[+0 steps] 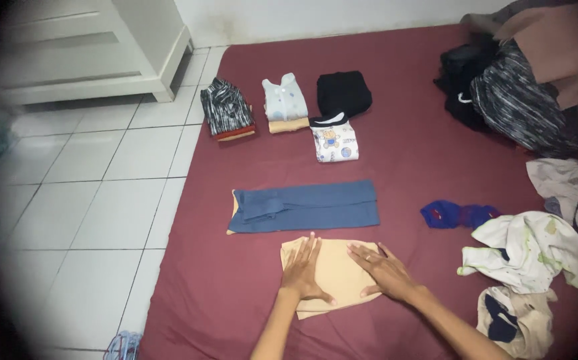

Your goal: Folding several items of clothing on a bed.

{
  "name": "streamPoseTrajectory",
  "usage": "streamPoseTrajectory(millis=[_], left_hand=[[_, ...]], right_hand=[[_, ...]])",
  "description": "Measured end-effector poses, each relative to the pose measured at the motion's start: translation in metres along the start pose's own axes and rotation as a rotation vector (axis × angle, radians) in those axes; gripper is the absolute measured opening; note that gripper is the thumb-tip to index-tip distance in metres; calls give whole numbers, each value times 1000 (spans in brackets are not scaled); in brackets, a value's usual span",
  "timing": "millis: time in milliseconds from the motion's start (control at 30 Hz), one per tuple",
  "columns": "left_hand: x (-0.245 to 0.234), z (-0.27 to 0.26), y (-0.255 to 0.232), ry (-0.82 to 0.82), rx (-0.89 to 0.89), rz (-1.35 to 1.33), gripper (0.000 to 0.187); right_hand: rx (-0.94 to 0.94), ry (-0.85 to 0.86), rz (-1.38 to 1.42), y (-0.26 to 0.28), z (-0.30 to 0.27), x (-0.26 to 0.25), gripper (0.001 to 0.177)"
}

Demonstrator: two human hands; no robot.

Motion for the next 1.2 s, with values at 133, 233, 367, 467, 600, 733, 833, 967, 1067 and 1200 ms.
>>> streamPoseTrajectory(millis=[133,233,367,467,600,733,833,967,1067,1200], left_hand=[[-3,3,-3,80,-25,53,180],[-6,-10,-15,152,-51,135,180],[-17,-11,-14,-221,53,-67,118],[-14,7,28,-394,-36,-63,71],[-63,-13,47,-422,-323,-115,48],[-64,-58,57,-828,-397,-279,49],[-14,-82,76,-522,-761,-413,39],[59,-91,92,-545,-749,-654,35],[65,-91,94,-622,-713,-708,30],[59,-100,92,-657,-745,-692,27]], right_hand=[[60,86,-25,20,3,-33,132],[70,232,-182,30,2,-43,140],[147,-48,101,9,23,-43,97],[184,-155,131,-9,34,-33,67],[226,-242,103,-31,47,-21,53],[181,-383,109,-17,32,-28,42],[22,-307,257,6,25,-22,30],[-80,-232,244,26,15,-15,42],[-87,-269,282,19,15,-8,49],[-91,-314,322,9,19,7,55]])
Point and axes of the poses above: each hand's wrist, its own z-axis towards the middle knuckle, its own x-axis out of the palm, y = z × x, the point moved 8 cm from there along z, towards the middle knuckle, and after that the axes turned 2 degrees about -z, right-handed, at the moved point
